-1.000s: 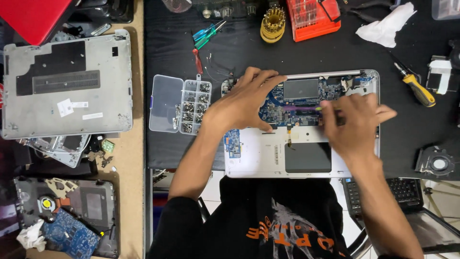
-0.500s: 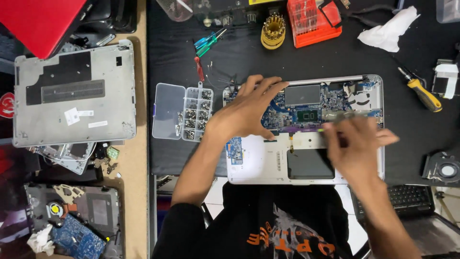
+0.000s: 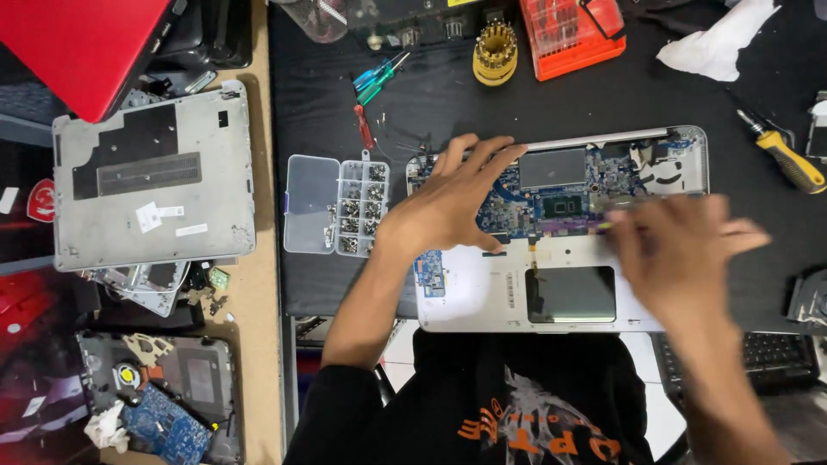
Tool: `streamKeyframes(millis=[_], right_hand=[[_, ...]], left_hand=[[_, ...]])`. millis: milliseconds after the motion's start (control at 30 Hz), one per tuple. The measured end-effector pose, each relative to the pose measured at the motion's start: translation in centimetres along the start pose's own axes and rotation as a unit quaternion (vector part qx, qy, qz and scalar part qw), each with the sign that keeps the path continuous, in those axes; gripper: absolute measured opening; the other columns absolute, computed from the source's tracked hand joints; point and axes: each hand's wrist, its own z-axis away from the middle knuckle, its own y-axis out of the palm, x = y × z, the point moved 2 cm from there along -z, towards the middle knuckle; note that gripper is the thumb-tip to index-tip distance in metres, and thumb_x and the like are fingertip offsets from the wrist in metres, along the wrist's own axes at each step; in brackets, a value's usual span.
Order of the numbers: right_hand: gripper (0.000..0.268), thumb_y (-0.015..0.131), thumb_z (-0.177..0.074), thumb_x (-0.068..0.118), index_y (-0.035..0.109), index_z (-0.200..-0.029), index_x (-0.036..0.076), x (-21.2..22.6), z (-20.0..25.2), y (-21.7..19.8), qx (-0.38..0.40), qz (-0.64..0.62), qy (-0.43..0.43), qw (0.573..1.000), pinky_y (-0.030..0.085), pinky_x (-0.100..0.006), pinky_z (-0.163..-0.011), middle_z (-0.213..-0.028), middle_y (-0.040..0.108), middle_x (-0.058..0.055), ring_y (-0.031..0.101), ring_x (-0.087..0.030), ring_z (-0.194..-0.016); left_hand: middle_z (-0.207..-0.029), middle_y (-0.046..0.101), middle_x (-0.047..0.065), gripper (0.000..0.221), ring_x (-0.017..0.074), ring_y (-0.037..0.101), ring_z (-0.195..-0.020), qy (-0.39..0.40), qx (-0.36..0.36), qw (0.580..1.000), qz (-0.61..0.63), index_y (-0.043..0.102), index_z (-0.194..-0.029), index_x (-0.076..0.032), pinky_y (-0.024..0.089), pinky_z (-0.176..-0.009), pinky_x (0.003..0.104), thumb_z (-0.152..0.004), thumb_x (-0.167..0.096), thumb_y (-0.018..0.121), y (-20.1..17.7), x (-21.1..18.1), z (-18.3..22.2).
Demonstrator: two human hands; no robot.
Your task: Cleaning a laptop motherboard with a brush and manipulating internal ribbon cables on a repair bench.
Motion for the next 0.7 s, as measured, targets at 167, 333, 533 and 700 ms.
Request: streamKeyframes(millis=[167,333,533,700], right_hand=[[0.031,0.075,-0.11,0.019,0.064,-0.084,0.007,1.6,-1.6,3.0,-0.127,-0.006,-0.113,0.985,0.028,-0.045,-0.081,-0.08,0.055,-0.008,0.042,-0.031,-0.09],[0.032,0.075,-0.115,0.017,0.067,-0.087,0.005,1.8,-4.0,3.0,-0.151,0.015,-0.103,0.983,0.029,-0.046,-0.079,-0.079,0.055,-0.011,0.044,-0.032,-0.092],[0.04,0.071,-0.113,0.036,0.062,-0.08,0.014,0.3,-1.8,2.3,-0.014,0.049,-0.046,0.998,0.021,-0.043,-0.09,-0.081,0.058,-0.002,0.052,-0.03,-0.098],[0.041,0.077,-0.119,0.029,0.059,-0.084,0.014,2.6,-5.7,4.3,-0.161,0.101,-0.153,0.97,0.027,-0.041,-0.084,-0.073,0.057,-0.003,0.051,-0.026,-0.068]], left_hand=[[-0.166,0.016,0.008,0.118,0.0438,0.005,-0.154,-0.015,0.004,1.0,0.007,0.019,-0.159,-0.017,0.042,-0.109,0.065,-0.073,-0.021,0.1,-0.2,-0.3,0.0],[-0.168,0.013,0.008,0.118,0.0428,0.001,-0.155,-0.027,0.014,1.0,0.006,0.017,-0.16,-0.017,0.04,-0.11,0.065,-0.075,-0.022,0.099,-0.1,-0.2,-0.1],[-0.168,0.01,0.013,0.128,0.0439,0.011,-0.151,-0.021,-0.019,0.999,-0.042,0.016,-0.161,-0.014,0.021,-0.118,0.067,-0.071,-0.036,0.105,0.6,1.0,-0.1],[-0.16,0.024,0.016,0.139,0.0408,0.018,-0.147,-0.06,-0.035,0.995,-0.066,0.019,-0.16,-0.01,0.023,-0.115,0.059,-0.059,-0.045,0.108,0.9,1.2,0.0]])
